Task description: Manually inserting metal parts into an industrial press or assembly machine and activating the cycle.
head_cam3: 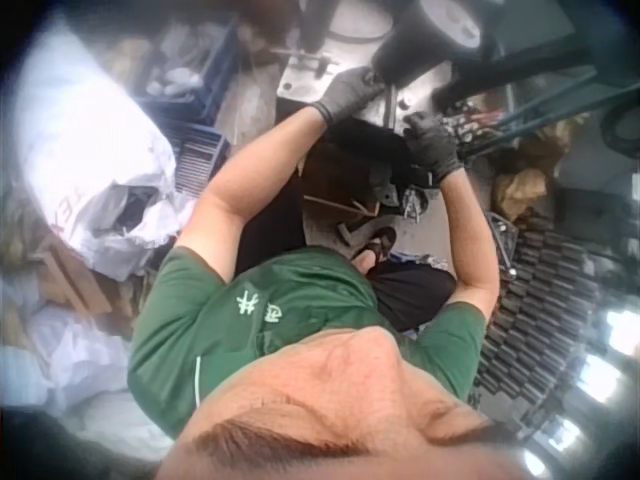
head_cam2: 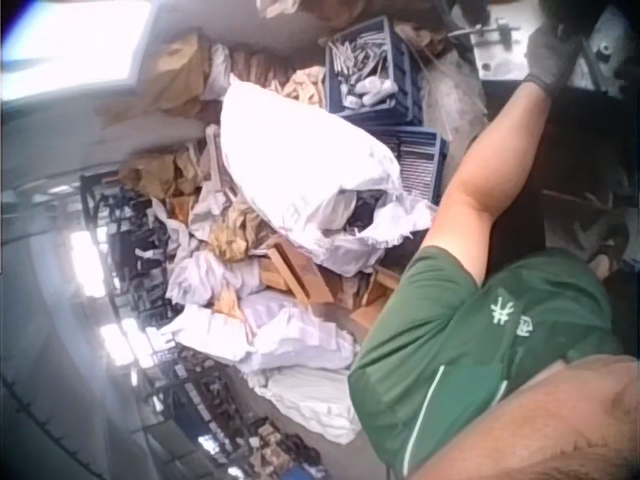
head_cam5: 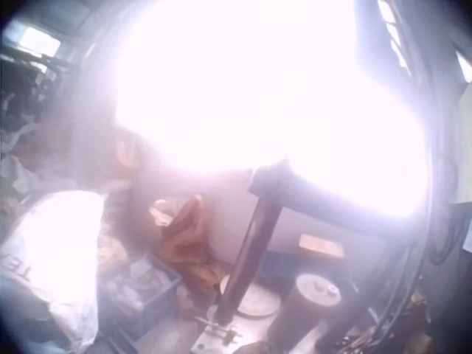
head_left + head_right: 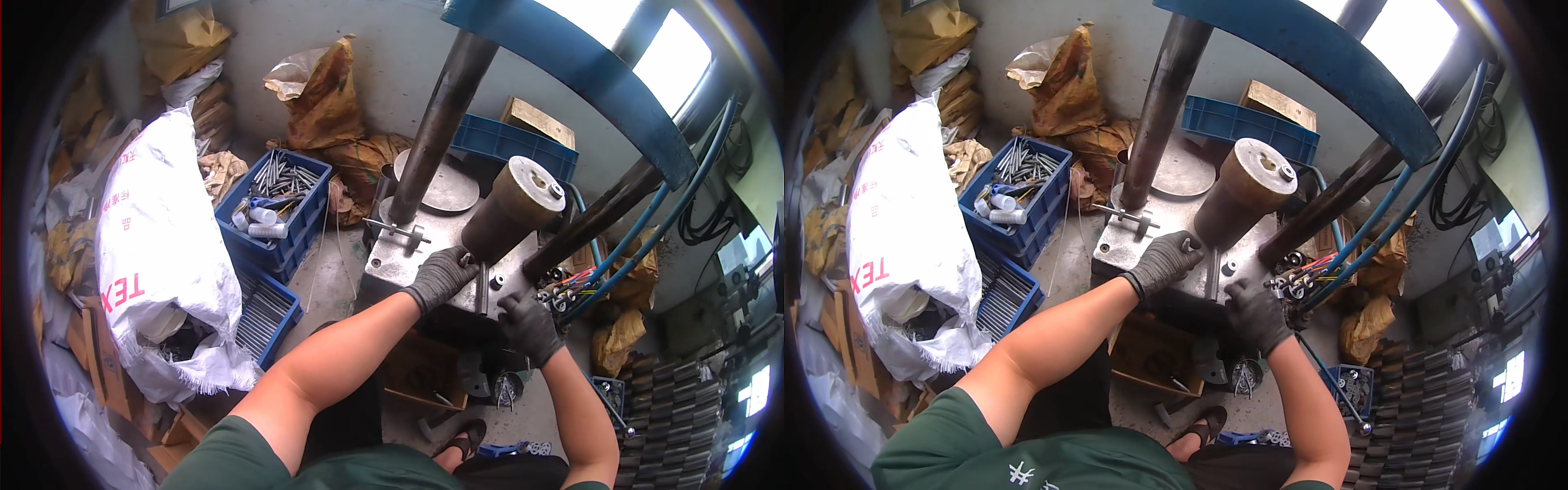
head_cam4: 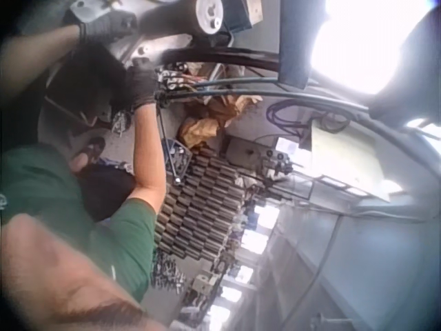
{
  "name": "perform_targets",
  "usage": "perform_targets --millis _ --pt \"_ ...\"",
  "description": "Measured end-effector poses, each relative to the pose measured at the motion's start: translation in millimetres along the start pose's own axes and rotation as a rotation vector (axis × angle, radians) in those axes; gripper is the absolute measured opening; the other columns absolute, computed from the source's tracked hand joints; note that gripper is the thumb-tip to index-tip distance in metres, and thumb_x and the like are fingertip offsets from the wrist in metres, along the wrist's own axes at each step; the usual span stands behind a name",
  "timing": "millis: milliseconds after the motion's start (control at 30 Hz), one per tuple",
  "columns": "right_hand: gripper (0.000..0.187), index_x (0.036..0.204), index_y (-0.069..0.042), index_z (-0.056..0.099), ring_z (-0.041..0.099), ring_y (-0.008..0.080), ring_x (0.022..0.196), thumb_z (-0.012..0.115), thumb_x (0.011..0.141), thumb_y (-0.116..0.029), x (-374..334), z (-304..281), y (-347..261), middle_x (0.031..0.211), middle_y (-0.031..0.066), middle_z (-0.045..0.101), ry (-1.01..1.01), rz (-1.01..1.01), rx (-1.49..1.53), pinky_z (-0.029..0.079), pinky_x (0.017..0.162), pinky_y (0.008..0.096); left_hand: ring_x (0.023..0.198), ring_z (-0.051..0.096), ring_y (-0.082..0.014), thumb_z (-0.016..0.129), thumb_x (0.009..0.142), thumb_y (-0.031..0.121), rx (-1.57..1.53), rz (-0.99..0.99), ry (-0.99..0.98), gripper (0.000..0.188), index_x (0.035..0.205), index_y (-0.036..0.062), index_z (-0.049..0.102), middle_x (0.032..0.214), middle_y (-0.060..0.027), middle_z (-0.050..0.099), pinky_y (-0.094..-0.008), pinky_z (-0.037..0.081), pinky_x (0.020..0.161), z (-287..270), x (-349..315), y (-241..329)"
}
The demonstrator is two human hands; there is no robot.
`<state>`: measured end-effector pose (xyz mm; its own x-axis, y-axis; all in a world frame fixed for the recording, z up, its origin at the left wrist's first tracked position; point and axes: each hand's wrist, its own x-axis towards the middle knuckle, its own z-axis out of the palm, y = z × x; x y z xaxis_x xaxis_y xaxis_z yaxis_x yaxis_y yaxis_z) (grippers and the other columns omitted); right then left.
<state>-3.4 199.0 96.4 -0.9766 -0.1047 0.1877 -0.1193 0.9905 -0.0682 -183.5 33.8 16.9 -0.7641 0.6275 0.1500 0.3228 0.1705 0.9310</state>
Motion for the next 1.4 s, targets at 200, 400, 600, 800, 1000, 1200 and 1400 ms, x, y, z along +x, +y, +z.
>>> perform_targets --millis 200,400,600,800,1000,1200,1400 --pt "0.026 0.108 -0.010 0.074 0.071 0.0381 0.098 0.073 0.086 -0.024 74.9 31.9 47.5 0.104 0.0178 0.073 -0.189 0.228 -0.183 0.056 0.091 0.0492 0.103 0.071 -0.0394 0.067 0.091 0.040 -0.117 -0.102 0.033 0.048 0.122 0.0031 0.067 0.107 -0.0251 0.073 -0.0461 0.054 0.092 -2.0 8.4 -0.8" --pt "0.026 0.105 -0.009 0.075 0.071 0.0381 0.102 0.071 0.085 -0.026 86.3 46.7 59.6 0.108 0.0183 0.074 -0.327 0.351 -0.139 0.055 0.095 0.0483 0.077 0.070 -0.0274 0.062 0.090 0.020 -0.055 -0.098 0.017 0.034 0.120 0.0037 0.062 0.085 -0.0174 0.069 -0.0399 0.057 0.073 -7.8 5.7 0.4" --pt "0.017 0.094 -0.003 0.072 0.069 0.0401 0.088 0.071 0.078 -0.008 71.0 31.7 70.5 0.096 0.0194 0.069 0.234 0.260 0.016 0.057 0.082 0.0461 0.092 0.070 -0.0406 0.065 0.089 0.023 0.150 -0.009 0.068 0.036 0.121 0.0055 0.064 0.096 -0.0223 0.071 -0.0477 0.055 0.087 -13.4 -5.1 13.8" --pt "0.013 0.097 -0.001 0.073 0.069 0.0202 0.085 0.076 0.087 -0.009 74.6 -20.9 89.8 0.095 0.0079 0.071 0.735 0.337 0.460 0.057 0.079 0.0335 0.096 0.067 -0.0387 0.065 0.089 0.017 0.440 0.163 0.122 0.030 0.118 0.0110 0.072 0.102 -0.0173 0.068 -0.0492 0.055 0.089 -5.5 -10.1 20.7" --pt "0.016 0.103 0.001 0.075 0.069 0.0133 0.087 0.079 0.092 -0.009 124.9 -59.7 115.2 0.098 0.0068 0.075 0.871 0.367 0.634 0.056 0.081 0.0281 0.107 0.065 -0.0386 0.065 0.087 0.016 0.463 0.111 0.045 0.024 0.109 0.0079 0.073 0.110 -0.0184 0.067 -0.0503 0.053 0.096 1.7 -9.4 23.5" --pt "0.027 0.106 0.001 0.077 0.074 0.0185 0.086 0.081 0.090 -0.019 157.3 -62.1 118.9 0.096 0.0123 0.078 0.768 0.396 0.377 0.057 0.083 0.0303 0.105 0.067 -0.0419 0.066 0.088 0.024 0.345 -0.033 -0.049 0.026 0.104 0.0034 0.071 0.108 -0.0248 0.068 -0.0506 0.053 0.097 5.5 -3.4 11.7" --pt "0.033 0.112 -0.003 0.078 0.076 0.0287 0.095 0.076 0.092 -0.028 158.7 -76.1 100.3 0.103 0.0178 0.078 0.645 0.456 0.196 0.058 0.089 0.0370 0.102 0.067 -0.0434 0.061 0.094 0.030 0.252 -0.063 -0.047 0.029 0.104 0.0035 0.070 0.104 -0.0273 0.069 -0.0510 0.053 0.094 5.9 0.5 0.8"
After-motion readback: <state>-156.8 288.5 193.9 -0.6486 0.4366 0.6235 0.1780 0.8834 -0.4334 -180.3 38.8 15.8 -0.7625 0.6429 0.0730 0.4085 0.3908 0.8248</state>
